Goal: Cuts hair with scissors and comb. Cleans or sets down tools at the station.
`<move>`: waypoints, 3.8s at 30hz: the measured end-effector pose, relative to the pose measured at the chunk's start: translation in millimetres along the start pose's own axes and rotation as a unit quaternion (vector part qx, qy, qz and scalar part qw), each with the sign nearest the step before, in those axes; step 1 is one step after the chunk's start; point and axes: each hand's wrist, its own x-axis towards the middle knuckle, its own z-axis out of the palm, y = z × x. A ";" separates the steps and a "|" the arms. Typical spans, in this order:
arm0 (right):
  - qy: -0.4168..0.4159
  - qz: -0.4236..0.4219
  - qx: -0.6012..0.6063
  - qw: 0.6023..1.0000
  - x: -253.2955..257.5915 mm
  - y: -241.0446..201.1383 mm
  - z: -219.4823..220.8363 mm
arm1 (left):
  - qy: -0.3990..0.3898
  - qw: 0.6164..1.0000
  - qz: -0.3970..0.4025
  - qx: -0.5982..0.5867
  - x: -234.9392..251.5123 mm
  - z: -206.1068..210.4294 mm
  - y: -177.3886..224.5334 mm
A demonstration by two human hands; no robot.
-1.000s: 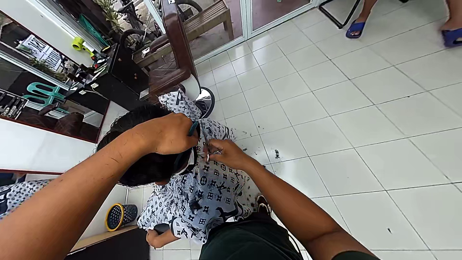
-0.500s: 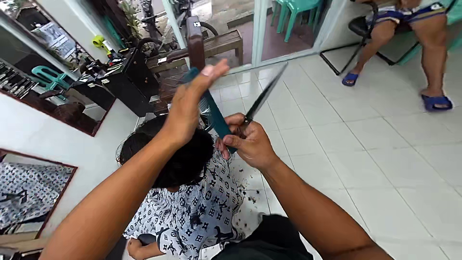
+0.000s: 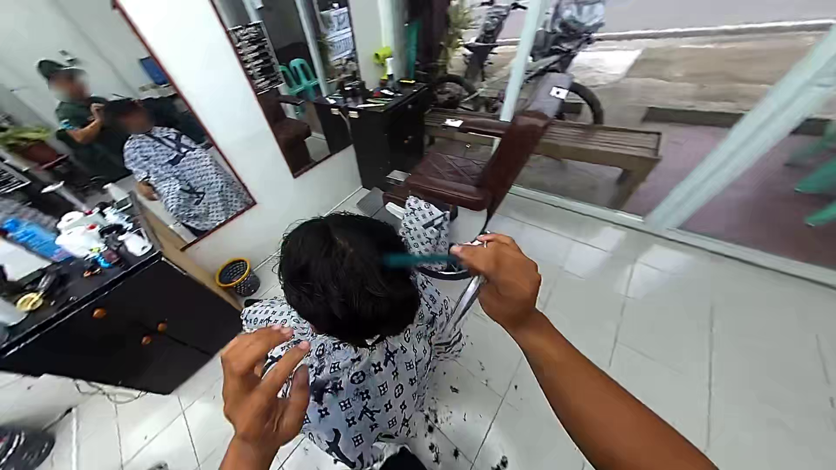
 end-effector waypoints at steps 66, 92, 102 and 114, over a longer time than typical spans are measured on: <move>-0.589 -0.068 0.392 0.703 174.1 55.8 80.7 | -0.096 0.983 -0.118 0.102 102.5 90.7 64.9; -0.552 0.170 0.488 0.655 208.6 41.2 63.1 | 0.023 0.944 -0.302 -0.132 106.5 96.2 64.1; -0.362 0.039 0.494 0.789 193.4 33.6 54.2 | 0.062 0.945 -0.284 -0.150 115.9 101.9 63.0; -0.360 -0.221 0.324 0.846 181.3 141.1 29.1 | 0.159 0.884 -0.349 -0.268 118.9 106.3 74.9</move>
